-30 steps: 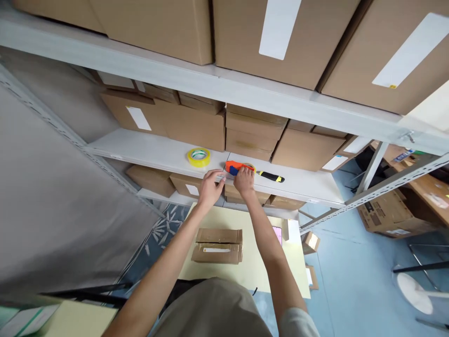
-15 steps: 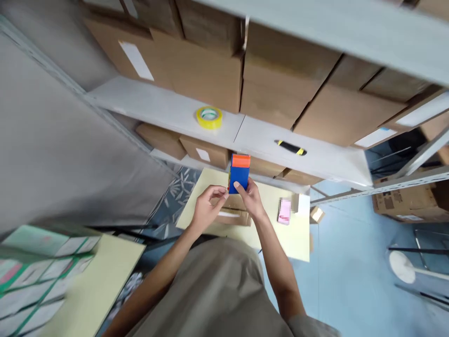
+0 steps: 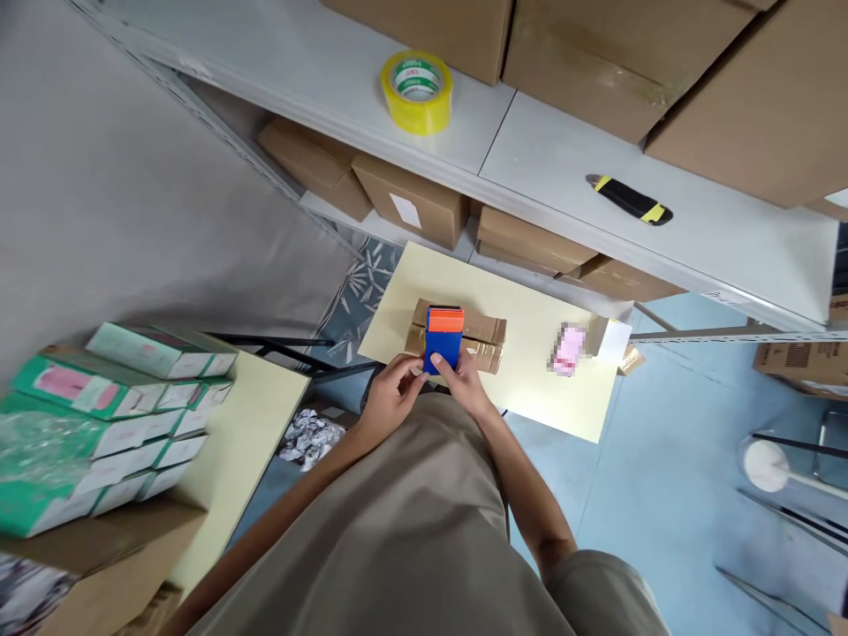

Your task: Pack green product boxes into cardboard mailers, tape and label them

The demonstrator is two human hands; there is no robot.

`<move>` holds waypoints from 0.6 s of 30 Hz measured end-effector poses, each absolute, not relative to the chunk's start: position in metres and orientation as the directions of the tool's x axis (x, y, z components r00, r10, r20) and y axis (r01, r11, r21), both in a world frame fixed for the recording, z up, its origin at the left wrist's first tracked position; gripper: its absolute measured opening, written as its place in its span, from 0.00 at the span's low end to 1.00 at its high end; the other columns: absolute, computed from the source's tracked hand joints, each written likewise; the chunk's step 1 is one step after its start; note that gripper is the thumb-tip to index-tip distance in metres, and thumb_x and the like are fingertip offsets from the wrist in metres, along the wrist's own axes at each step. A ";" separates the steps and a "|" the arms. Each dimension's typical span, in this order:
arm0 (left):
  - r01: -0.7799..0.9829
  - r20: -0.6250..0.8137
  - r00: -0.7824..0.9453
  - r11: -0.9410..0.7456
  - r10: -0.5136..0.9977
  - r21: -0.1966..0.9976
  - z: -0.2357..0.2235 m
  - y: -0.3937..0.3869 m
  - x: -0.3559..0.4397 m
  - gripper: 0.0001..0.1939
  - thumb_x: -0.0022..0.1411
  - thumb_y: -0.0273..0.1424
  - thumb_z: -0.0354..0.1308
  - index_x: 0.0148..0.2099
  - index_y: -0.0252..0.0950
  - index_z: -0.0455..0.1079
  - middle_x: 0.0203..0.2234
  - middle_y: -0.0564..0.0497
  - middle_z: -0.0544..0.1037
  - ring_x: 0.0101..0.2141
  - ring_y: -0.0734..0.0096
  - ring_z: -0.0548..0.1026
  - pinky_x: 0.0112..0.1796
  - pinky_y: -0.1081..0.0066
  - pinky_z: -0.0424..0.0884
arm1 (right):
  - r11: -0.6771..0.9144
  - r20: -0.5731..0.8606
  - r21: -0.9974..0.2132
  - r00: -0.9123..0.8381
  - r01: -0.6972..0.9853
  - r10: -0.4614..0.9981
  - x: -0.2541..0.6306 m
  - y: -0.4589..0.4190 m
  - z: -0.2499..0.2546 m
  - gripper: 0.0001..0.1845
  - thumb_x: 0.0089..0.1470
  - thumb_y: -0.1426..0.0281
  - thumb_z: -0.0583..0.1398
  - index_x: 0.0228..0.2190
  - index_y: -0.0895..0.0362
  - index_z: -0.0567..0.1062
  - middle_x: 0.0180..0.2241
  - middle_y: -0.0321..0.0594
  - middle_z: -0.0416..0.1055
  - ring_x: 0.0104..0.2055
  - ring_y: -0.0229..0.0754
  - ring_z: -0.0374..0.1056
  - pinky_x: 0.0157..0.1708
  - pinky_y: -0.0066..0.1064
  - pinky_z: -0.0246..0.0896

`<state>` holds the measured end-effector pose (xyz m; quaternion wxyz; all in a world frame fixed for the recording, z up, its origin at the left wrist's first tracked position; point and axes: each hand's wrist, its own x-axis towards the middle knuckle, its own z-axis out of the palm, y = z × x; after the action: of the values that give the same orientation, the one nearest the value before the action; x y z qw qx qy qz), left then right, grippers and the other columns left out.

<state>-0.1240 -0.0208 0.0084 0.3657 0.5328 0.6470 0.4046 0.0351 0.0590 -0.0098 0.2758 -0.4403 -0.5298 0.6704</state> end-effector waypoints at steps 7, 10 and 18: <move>0.117 -0.235 -0.200 0.261 0.951 0.958 0.023 0.004 -0.163 0.28 0.72 0.55 0.60 0.59 0.39 0.77 0.49 0.43 0.84 0.40 0.61 0.81 0.38 0.67 0.77 | -0.177 -0.278 -0.958 -0.574 0.226 0.770 0.055 0.056 -0.007 0.36 0.64 0.40 0.65 0.57 0.55 0.73 0.52 0.49 0.79 0.51 0.52 0.76 0.51 0.44 0.75; 0.018 -0.296 -0.064 0.297 0.953 0.955 0.035 0.023 -0.179 0.31 0.66 0.60 0.64 0.50 0.37 0.81 0.44 0.43 0.85 0.43 0.56 0.83 0.41 0.64 0.79 | -0.127 -0.288 -0.949 -0.623 0.290 0.728 0.066 0.055 0.001 0.33 0.65 0.43 0.66 0.57 0.55 0.73 0.52 0.49 0.78 0.51 0.53 0.76 0.52 0.44 0.75; 0.031 -0.283 0.013 0.283 0.959 0.959 0.037 0.040 -0.180 0.26 0.61 0.56 0.71 0.43 0.37 0.83 0.39 0.45 0.85 0.41 0.58 0.83 0.44 0.63 0.80 | -0.009 -0.331 -0.902 -0.681 0.431 0.653 0.090 0.064 0.011 0.29 0.66 0.48 0.65 0.58 0.53 0.73 0.50 0.47 0.79 0.51 0.56 0.75 0.47 0.46 0.76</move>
<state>-0.1803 0.0404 0.0371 0.5634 0.4346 0.5693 0.4118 0.0904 0.0642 0.0107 0.0935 -0.3884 -0.6976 0.5947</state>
